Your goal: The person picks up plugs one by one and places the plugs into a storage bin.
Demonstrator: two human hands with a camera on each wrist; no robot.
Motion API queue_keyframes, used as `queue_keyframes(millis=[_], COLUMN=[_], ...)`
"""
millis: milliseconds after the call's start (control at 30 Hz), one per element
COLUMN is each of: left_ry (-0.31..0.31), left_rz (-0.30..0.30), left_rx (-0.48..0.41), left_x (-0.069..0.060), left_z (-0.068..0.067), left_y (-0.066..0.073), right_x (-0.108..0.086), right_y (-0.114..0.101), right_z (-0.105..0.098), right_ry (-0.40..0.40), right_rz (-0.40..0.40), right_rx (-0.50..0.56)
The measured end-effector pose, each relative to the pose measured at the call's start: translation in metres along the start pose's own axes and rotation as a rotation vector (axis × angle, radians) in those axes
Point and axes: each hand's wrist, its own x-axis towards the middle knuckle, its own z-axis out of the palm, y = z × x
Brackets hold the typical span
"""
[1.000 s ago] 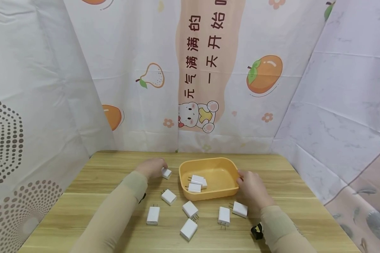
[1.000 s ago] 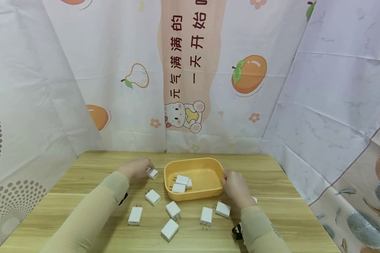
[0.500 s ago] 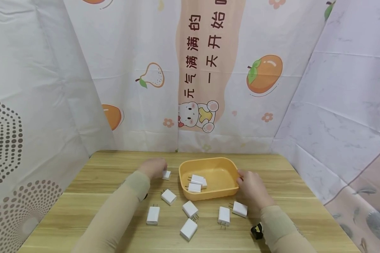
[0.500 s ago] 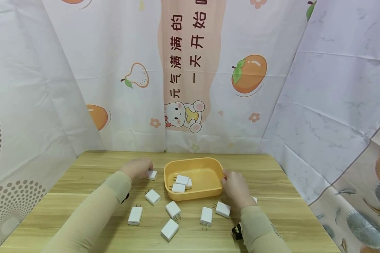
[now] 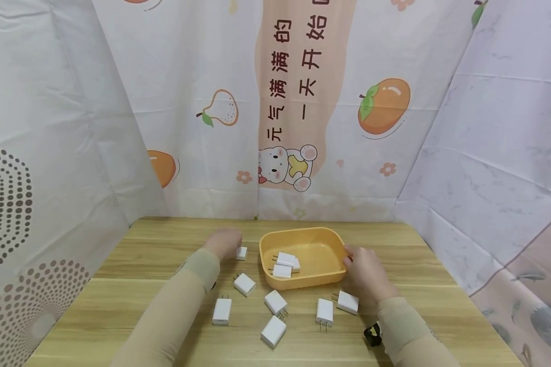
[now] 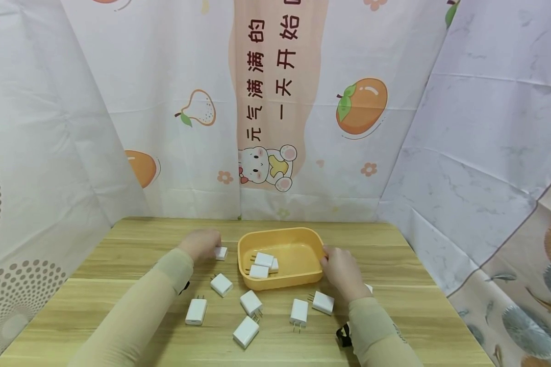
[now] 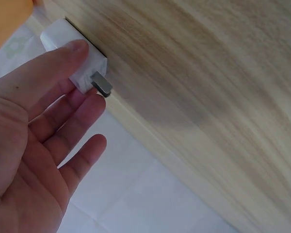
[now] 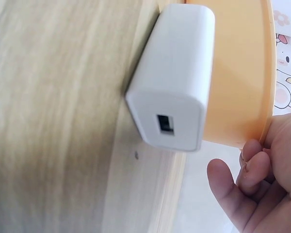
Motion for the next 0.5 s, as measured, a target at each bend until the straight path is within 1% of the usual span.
queue_keyframes(millis=[200, 333, 500], left_ry=[-0.029, -0.050, -0.057], left_rz=[-0.031, -0.035, -0.040], left_rx=[-0.096, -0.121, -0.143], left_x=[0.001, 0.003, 0.004], left_z=[0.003, 0.005, 0.006], left_y=[-0.006, -0.009, -0.012], right_x=[0.001, 0.001, 0.001], right_y=[-0.001, 0.000, 0.001], right_z=[0.000, 0.000, 0.001], right_ry=[0.000, -0.003, 0.004], right_rz=[0.005, -0.001, -0.013], right_rx=[-0.010, -0.011, -0.008])
